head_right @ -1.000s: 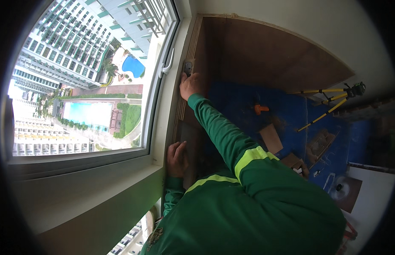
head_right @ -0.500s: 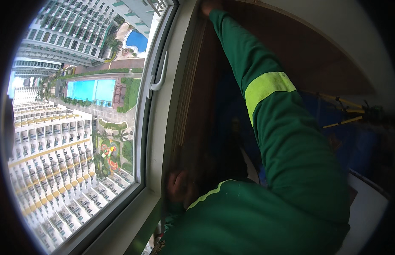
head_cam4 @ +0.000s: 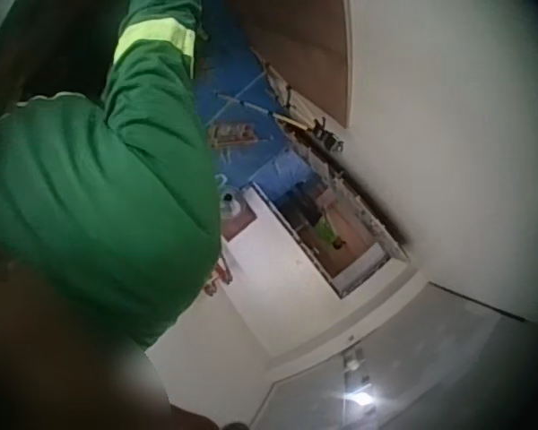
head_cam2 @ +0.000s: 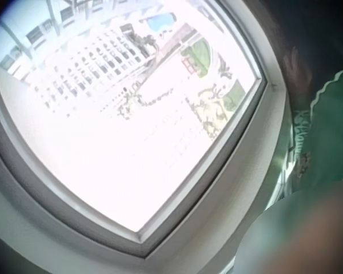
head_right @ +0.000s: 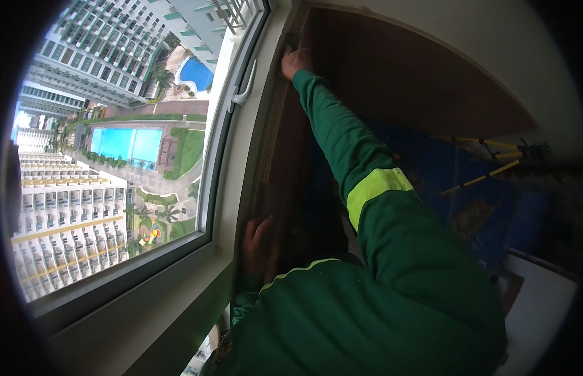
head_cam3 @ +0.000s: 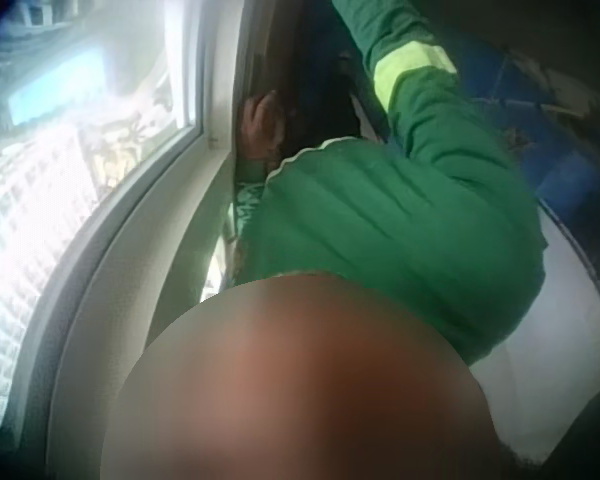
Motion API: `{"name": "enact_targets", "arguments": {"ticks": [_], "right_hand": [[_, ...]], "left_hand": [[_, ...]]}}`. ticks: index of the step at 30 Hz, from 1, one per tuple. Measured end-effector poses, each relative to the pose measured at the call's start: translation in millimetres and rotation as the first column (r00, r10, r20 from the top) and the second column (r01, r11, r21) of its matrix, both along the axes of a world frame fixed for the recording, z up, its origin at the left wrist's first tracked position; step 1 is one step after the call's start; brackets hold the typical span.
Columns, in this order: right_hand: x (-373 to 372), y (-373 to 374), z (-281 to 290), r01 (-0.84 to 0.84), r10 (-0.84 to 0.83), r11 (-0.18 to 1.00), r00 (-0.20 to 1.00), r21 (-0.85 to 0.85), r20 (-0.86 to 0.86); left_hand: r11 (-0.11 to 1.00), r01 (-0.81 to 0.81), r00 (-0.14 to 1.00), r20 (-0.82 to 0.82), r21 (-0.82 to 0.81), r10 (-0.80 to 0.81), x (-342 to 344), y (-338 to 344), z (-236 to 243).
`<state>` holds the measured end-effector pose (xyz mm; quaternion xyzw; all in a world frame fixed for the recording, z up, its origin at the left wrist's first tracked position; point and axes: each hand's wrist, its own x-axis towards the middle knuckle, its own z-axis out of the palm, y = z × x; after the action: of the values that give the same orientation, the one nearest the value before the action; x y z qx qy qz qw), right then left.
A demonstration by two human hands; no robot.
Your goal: The person positions and secures a wooden trim piece along the top edge of a window frame. They use a tape measure to check dimensions and a utility knife to trim the wood for a precise fit. The person also moves around the room to retrieve tools and materials.
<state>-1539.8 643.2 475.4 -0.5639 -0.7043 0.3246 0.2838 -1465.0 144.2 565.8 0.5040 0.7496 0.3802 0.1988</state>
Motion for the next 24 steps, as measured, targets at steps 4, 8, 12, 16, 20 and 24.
{"name": "enact_targets", "arguments": {"ticks": [4, 8, 12, 16, 20, 24], "right_hand": [[33, -138, 19, -0.016, 0.013, 0.993, 1.0, -0.119, -0.026], [56, -230, 9, -0.063, 0.055, 0.993, 0.996, -0.105, -0.076], [50, -189, 12, -0.053, 0.04, 0.991, 0.993, -0.126, -0.107], [24, -88, 17, 0.012, -0.033, 0.985, 0.993, -0.171, -0.118], [-1, 28, 15, 0.019, -0.026, 0.998, 0.993, -0.065, -0.111], [-23, 156, 11, -0.174, 0.182, 0.982, 0.974, -0.073, 0.135]], "left_hand": [[0.99, 0.041, 0.999, -0.017, 0.132, -0.039, -6, -1, -1], [0.99, 0.044, 0.999, -0.025, 0.135, -0.041, -7, -7, -8], [0.99, 0.038, 0.999, -0.026, 0.138, -0.035, -8, -6, -14], [0.996, 0.003, 1.0, 0.001, 0.086, -0.003, -7, -3, -17], [0.999, -0.041, 0.998, -0.045, 0.013, 0.042, -2, -1, -19], [0.998, -0.037, 0.985, -0.167, 0.053, 0.045, -2, 2, -25]]}}
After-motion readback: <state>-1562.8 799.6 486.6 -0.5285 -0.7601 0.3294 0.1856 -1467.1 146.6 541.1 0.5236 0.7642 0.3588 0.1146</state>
